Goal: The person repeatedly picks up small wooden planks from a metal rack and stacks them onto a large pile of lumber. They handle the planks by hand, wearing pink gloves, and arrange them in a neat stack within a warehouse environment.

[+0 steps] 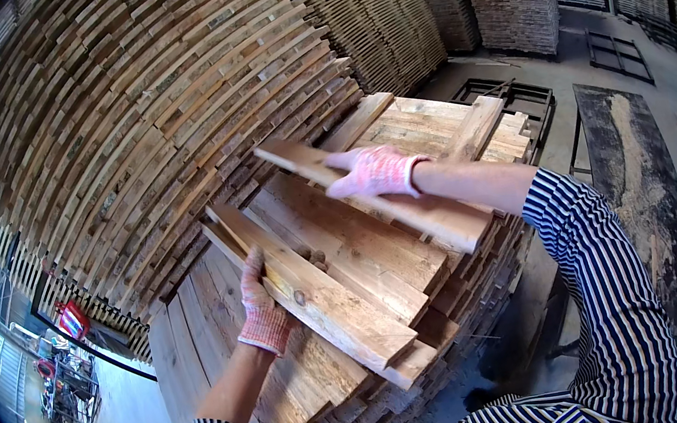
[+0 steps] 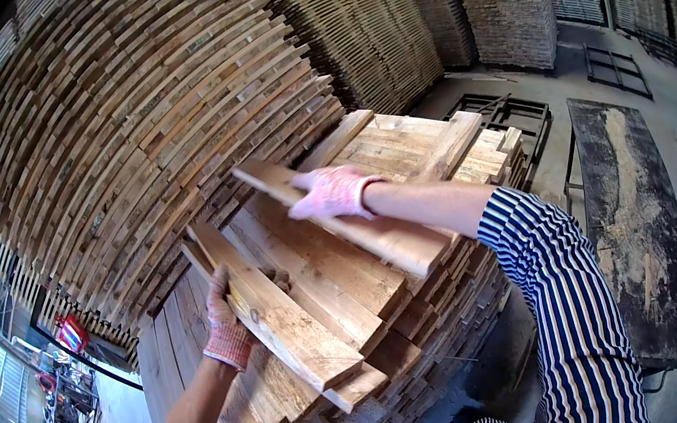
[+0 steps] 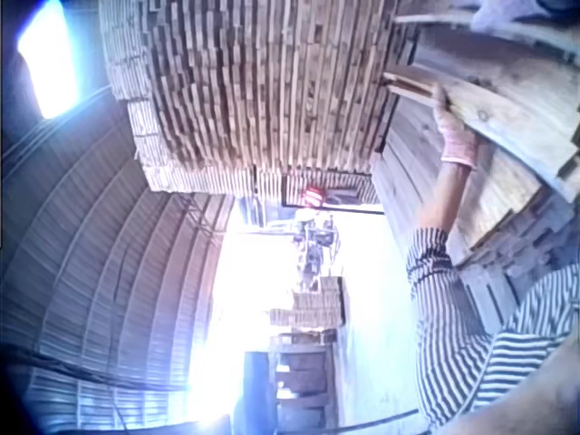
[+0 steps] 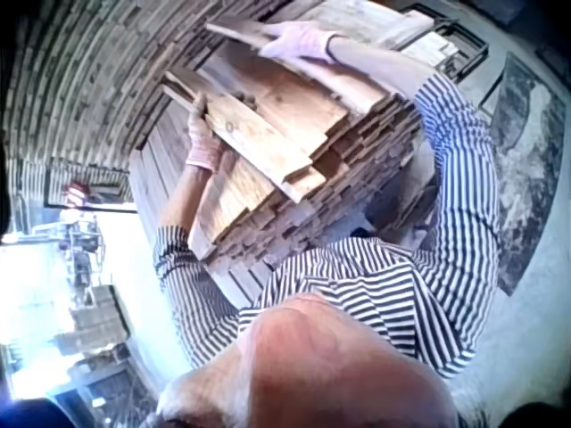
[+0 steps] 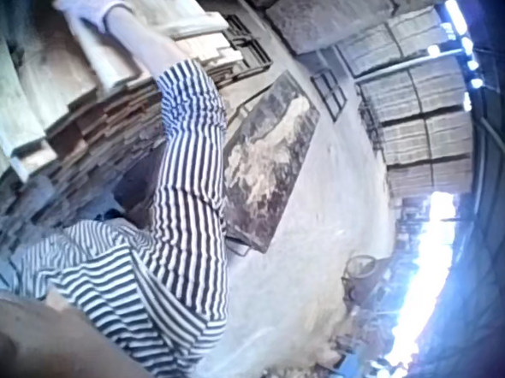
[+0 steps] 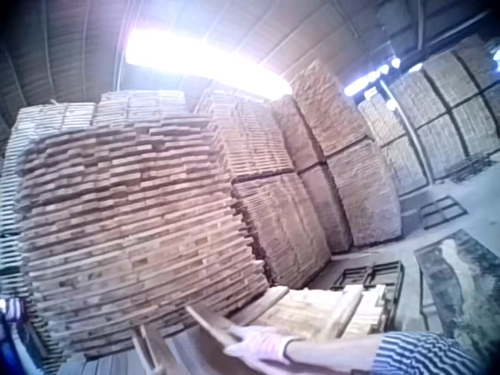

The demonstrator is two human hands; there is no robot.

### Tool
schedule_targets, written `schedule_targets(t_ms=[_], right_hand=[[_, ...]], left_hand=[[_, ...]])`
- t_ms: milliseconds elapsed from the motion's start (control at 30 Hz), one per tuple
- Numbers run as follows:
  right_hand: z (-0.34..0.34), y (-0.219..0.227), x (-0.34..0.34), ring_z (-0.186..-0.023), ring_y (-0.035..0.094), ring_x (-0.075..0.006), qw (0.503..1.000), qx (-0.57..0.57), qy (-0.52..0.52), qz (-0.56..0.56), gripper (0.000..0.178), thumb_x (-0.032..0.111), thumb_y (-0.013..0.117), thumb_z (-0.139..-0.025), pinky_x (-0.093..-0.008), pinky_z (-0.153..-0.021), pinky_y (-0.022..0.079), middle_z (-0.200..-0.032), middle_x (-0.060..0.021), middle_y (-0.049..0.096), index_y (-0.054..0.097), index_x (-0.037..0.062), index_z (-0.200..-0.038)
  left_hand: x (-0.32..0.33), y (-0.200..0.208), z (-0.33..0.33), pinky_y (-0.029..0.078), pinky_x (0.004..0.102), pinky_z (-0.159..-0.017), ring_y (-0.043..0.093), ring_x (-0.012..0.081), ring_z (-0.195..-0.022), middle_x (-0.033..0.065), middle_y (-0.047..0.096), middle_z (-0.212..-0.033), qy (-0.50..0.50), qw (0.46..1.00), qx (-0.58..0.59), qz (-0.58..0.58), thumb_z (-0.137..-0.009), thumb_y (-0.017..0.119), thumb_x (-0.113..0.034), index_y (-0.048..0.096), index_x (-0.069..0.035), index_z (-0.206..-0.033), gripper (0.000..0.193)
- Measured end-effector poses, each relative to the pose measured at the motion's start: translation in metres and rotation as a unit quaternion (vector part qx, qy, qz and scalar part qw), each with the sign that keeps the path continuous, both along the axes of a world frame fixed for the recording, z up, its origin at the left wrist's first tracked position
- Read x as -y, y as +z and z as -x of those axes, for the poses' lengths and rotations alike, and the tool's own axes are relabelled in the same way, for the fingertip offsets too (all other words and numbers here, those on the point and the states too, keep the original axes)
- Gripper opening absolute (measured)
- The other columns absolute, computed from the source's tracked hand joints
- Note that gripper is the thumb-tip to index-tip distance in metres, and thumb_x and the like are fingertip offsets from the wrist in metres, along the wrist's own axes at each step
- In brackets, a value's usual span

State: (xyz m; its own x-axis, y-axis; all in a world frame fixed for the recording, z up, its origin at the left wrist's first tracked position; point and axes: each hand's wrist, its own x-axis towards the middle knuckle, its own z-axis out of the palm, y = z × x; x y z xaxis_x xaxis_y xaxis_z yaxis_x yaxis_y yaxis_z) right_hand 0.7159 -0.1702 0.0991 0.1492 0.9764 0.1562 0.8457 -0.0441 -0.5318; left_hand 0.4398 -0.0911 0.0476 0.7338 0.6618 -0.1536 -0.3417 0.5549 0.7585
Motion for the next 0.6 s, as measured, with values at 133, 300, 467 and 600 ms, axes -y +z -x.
schedule_targets(t_ms=[133,300,467,600], right_hand=[[-0.041,-0.067,-0.036,-0.108,0.066,-0.0291,0.992,0.127,0.013,0.010,0.066,0.051,0.046,-0.095,-0.0450,-0.082,0.056,-0.125,-0.0198,0.065,0.044,0.0143,-0.149],[-0.008,-0.029,-0.029,-0.124,0.056,-0.0412,0.972,0.206,0.022,0.111,0.067,0.062,0.037,-0.098,-0.0505,-0.104,0.043,-0.131,-0.0221,0.061,0.050,0.0138,-0.143],[0.067,-0.003,0.004,-0.129,0.054,-0.0359,0.992,-0.055,0.112,-0.005,0.093,0.075,0.044,-0.088,-0.0433,-0.107,0.041,-0.138,-0.0235,0.056,0.042,0.0047,-0.148],[0.035,0.029,0.025,-0.097,0.065,-0.0245,0.987,-0.114,0.103,0.044,0.086,0.062,0.057,-0.081,-0.0340,-0.087,0.050,-0.107,-0.0148,0.067,0.047,0.0056,-0.146]], left_hand=[[-0.007,-0.007,-0.004,0.047,0.0645,-0.099,0.060,0.0494,-0.111,0.0300,0.062,-0.118,0.026,0.999,0.026,0.019,-0.089,0.064,-0.051,0.052,0.005,-0.129,0.070],[-0.006,0.000,-0.009,0.047,0.0629,-0.100,0.061,0.0458,-0.112,0.0269,0.062,-0.117,0.008,0.999,-0.011,0.037,-0.091,0.061,-0.053,0.044,0.002,-0.137,0.073],[0.003,0.027,-0.051,0.046,0.0629,-0.101,0.059,0.0401,-0.117,0.0205,0.060,-0.126,0.086,0.995,-0.005,0.054,-0.089,0.063,-0.058,0.048,-0.010,-0.138,0.070],[0.011,0.039,-0.081,0.048,0.0597,-0.098,0.059,0.0388,-0.115,0.0151,0.059,-0.130,0.093,0.995,-0.004,0.039,-0.087,0.065,-0.060,0.048,-0.011,-0.138,0.073]])
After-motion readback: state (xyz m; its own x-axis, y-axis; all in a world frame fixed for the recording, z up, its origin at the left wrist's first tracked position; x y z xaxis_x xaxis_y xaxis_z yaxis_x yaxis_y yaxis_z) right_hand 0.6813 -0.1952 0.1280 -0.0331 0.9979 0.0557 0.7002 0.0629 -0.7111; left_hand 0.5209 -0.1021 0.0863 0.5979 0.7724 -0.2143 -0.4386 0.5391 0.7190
